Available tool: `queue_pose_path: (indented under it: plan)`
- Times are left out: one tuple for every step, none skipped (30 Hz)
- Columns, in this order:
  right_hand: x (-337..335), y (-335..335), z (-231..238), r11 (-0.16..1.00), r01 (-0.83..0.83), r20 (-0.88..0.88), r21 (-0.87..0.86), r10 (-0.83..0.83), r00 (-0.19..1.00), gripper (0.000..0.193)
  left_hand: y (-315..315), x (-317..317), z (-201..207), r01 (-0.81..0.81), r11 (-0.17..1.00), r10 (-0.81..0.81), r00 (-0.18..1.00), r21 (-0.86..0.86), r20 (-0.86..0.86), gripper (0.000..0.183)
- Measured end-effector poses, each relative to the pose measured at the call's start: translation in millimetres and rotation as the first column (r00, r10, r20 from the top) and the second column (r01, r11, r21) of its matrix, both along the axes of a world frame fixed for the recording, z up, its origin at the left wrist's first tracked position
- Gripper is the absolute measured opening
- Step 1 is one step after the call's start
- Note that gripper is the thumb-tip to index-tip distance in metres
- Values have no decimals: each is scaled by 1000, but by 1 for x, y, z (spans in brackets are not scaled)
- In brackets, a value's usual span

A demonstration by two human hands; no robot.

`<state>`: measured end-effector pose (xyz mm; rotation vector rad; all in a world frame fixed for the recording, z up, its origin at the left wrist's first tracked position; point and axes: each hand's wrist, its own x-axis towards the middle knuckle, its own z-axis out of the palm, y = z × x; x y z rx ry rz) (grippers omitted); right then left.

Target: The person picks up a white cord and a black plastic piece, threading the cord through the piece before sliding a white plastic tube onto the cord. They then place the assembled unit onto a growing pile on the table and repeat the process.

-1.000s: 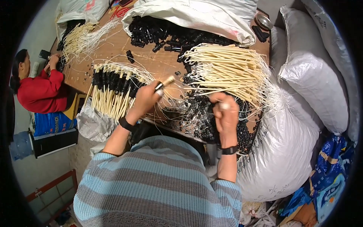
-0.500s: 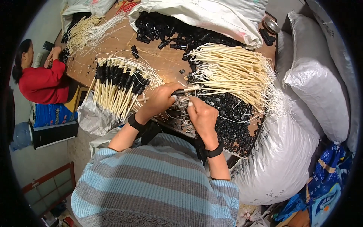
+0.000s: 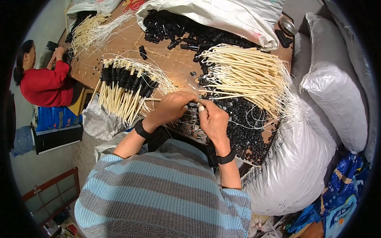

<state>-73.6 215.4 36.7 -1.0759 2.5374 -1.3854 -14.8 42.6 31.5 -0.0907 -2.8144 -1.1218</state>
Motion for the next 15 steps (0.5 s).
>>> queue_pose_path:
  plan:
    - [2, 0, 1, 999, -22, 0, -47, 22, 1000, 12, 1, 0, 3, 0, 1000, 0, 1000, 2, 2, 42]
    - [4, 0, 5, 994, -99, -5, 53, 99, 995, 12, 1, -1, 9, 54, 999, -55, 991, 7, 125, 43]
    - [4, 0, 9, 991, -111, -14, 77, 112, 994, 11, 2, -3, 14, 108, 994, -109, 964, 18, 242, 43]
    - [3, 0, 11, 987, -123, -21, 101, 125, 992, 10, 2, -4, 12, 109, 994, -111, 964, 19, 241, 43]
    - [3, 1, 9, 987, -122, -23, 101, 124, 992, 10, 1, -3, 10, 79, 974, -96, 993, 212, 74, 40]
    - [4, 1, 5, 990, -86, -32, 115, 90, 995, 10, 0, -3, 9, 76, 915, -45, 995, 396, -87, 36]
    - [4, 1, 3, 990, -51, -41, 128, 56, 998, 10, -2, -3, 10, 74, 916, -43, 995, 393, -87, 36]
    - [4, 1, 3, 991, -54, -41, 125, 60, 997, 10, -4, -4, 11, 76, 955, -24, 983, 287, -181, 32]
    - [5, -1, 3, 993, -50, -57, 106, 56, 997, 10, -7, -3, 11, 63, 983, -13, 962, 175, -273, 28]
    - [5, -2, 3, 995, -47, -73, 87, 53, 996, 10, -8, -2, 12, 54, 984, -6, 962, 169, -272, 28]
    - [5, -1, 4, 999, -53, -51, 12, 54, 997, 14, -6, -3, 12, 78, 966, 4, 949, 247, -316, 25]
    - [6, -1, 8, 998, -36, 32, -59, 38, 999, 14, -7, -3, 13, 108, 941, 16, 932, 320, -361, 22]
    - [5, 0, 5, 990, -84, 33, -117, 88, 996, 13, -9, -3, 13, 139, 945, -14, 922, 297, -387, 23]
    - [4, 0, 2, 976, -129, 32, -174, 137, 990, 12, -9, -4, 13, 133, 947, -10, 922, 291, -387, 23]
    - [6, 1, 2, 975, -134, 33, -176, 142, 989, 12, -4, -5, 9, 171, 935, -41, 923, 310, -383, 22]
